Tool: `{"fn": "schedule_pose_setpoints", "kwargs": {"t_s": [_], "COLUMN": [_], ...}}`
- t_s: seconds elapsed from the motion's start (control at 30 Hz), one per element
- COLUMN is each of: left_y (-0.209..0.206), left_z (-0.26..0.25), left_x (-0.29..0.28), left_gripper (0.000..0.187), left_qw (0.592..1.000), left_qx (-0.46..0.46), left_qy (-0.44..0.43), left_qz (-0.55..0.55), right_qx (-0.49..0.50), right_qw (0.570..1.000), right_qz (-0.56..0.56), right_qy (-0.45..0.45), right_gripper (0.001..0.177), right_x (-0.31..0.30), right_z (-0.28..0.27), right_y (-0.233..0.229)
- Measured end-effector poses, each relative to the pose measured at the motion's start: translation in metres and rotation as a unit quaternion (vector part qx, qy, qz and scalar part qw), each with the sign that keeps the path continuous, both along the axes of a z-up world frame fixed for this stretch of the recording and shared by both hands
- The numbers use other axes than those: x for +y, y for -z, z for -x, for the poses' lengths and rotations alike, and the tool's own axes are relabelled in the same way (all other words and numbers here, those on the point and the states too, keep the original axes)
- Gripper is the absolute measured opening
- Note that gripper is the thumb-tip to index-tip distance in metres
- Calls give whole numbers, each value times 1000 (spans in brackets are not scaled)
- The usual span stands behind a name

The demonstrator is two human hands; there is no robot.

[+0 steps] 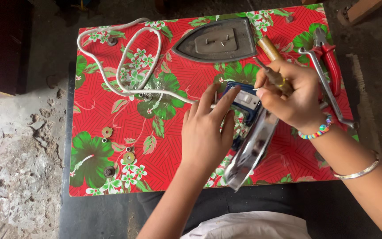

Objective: The person repairs an electric iron by hand, using a screwdriver to remove and replace screws on the internal handle and body components.

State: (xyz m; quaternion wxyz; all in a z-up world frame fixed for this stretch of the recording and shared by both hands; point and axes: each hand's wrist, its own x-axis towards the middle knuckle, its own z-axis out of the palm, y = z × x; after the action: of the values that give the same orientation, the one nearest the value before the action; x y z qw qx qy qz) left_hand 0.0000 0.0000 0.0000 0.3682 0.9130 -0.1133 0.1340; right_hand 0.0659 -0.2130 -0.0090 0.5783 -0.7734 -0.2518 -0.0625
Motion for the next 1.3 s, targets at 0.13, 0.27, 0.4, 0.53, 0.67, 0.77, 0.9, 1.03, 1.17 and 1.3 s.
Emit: {"fn": "schedule_pose_setpoints", "kwargs": {"t_s": [0.13,0.27,0.4,0.53,0.67,0.77,0.9,1.03,1.17,1.3], "left_y": [4,3,-2,-10,-19,-21,-19,-17,-19,-18], "left_z": [-25,-43,-54,-66,-78,-76,-69,-68,-64,-61], "left_x": [2,5,11,19,24,25,25,25,22,21], "left_gripper": [48,46,46,44,30,28,32,35,36,34], "left_qw": [997,991,984,971,955,951,952,942,928,916], "left_qx": [14,20,-3,-17,33,28,3,-85,-89,-101], "left_qy": [74,120,161,230,279,292,283,282,281,287], "left_qz": [-23,-48,-72,-63,-95,-101,-118,-162,-228,-261], "right_qx": [2,18,20,27,7,6,-1,-5,-12,2], "right_qw": [999,999,998,998,1000,1000,999,1000,1000,999], "right_qz": [19,-14,-25,-29,-5,4,15,10,8,0], "right_qy": [29,49,47,42,28,27,30,27,28,32], "right_gripper": [7,6,5,8,12,13,13,12,12,11], "right_x": [4,5,2,0,-1,-1,-2,-2,-4,-6], "right_z": [3,-1,-2,0,1,3,2,2,2,4], "right_y": [3,4,5,6,6,7,8,9,8,10]}}
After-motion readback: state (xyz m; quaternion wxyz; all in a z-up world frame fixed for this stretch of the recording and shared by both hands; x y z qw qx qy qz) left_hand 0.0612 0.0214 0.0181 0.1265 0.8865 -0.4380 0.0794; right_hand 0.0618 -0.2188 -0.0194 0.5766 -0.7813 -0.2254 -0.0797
